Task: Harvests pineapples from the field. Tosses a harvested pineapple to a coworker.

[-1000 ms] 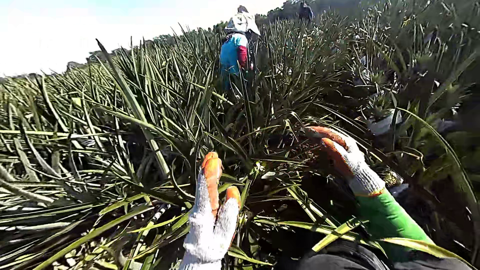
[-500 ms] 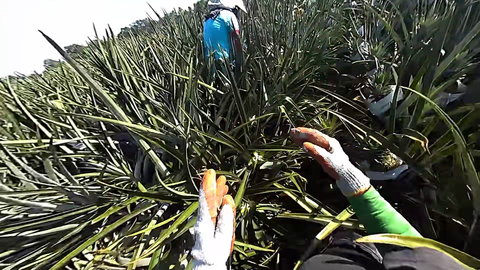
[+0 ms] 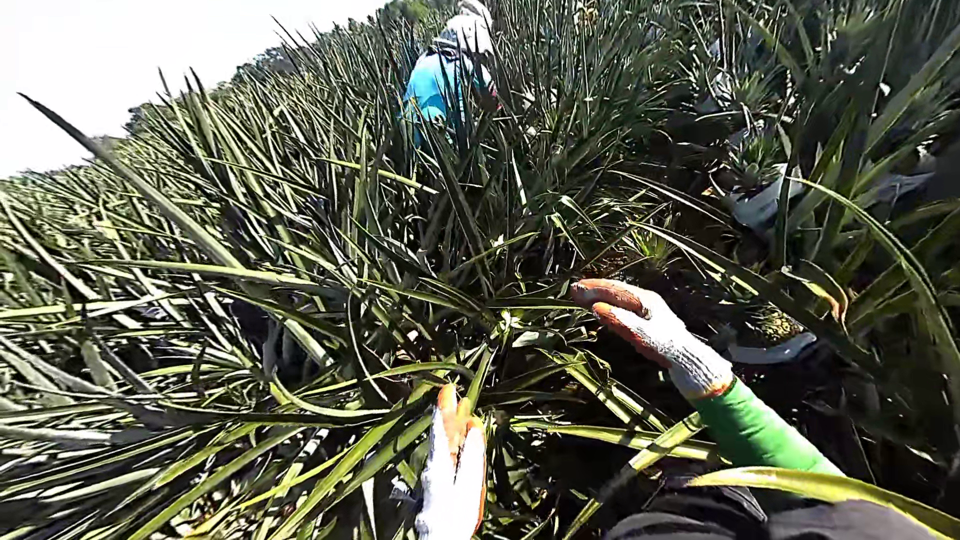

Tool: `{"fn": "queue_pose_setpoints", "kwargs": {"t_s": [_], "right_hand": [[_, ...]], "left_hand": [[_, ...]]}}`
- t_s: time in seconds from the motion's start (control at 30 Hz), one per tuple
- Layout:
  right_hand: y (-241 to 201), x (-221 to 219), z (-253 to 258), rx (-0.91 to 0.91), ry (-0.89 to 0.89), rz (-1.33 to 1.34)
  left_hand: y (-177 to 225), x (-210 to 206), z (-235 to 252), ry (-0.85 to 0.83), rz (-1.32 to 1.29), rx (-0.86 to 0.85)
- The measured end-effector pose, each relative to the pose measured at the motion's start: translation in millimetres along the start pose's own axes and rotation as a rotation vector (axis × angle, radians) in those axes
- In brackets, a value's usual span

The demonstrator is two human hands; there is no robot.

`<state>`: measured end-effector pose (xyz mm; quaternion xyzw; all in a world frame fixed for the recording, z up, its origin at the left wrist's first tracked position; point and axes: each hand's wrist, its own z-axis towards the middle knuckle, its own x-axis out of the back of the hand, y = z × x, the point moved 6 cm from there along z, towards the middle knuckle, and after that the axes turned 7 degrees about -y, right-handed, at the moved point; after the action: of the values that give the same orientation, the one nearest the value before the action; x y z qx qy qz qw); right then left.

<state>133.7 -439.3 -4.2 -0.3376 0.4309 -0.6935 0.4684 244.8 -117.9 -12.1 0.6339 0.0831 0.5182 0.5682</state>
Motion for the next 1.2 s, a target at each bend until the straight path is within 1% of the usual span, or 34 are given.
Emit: {"fn": "queue_pose_setpoints", "kwargs": {"t_s": [0.07,0.13,0.27,0.4,0.5,0.6,0.7,0.8,0.97,1.07,1.2], "right_hand": [[5.4,-2.1,0.5,-0.027,-0.021,0.011],[7.2,-4.7,1.6,-0.015,-0.042,0.015],[8.0,-9.8,1.6,-0.018,-0.082,-0.01],[18.0,-17.0,2.8,-0.065,-0.095,0.016],[29.1,-24.6,2.1,-0.117,-0.129,-0.015],[40.2,-32.2,-0.5,-0.138,-0.179,-0.053],[41.6,-37.9,-3.5,-0.151,-0.214,-0.045],[40.1,-39.7,-3.6,-0.132,-0.233,-0.049],[39.8,-43.8,-5.3,-0.149,-0.253,-0.015],[40.6,-45.7,-6.9,-0.168,-0.254,-0.021],[36.2,-46.0,-6.1,-0.137,-0.255,-0.027]], "left_hand": [[-2.9,-4.8,-3.2,0.004,-0.007,0.021],[-2.7,-7.9,-5.6,0.001,-0.022,0.059],[-0.9,-9.0,-9.2,0.003,-0.059,0.046],[-6.1,-15.8,-12.3,-0.021,-0.194,0.074],[-9.6,-26.8,-17.5,-0.072,-0.241,0.123],[-17.1,-38.1,-24.0,-0.131,-0.223,0.197],[-27.7,-46.7,-32.2,-0.13,-0.23,0.248],[-32.0,-49.8,-38.1,-0.146,-0.25,0.262],[-34.9,-50.8,-42.0,-0.143,-0.256,0.268],[-34.4,-51.3,-41.0,-0.15,-0.253,0.244],[-33.6,-50.1,-39.3,-0.143,-0.26,0.205]]}}
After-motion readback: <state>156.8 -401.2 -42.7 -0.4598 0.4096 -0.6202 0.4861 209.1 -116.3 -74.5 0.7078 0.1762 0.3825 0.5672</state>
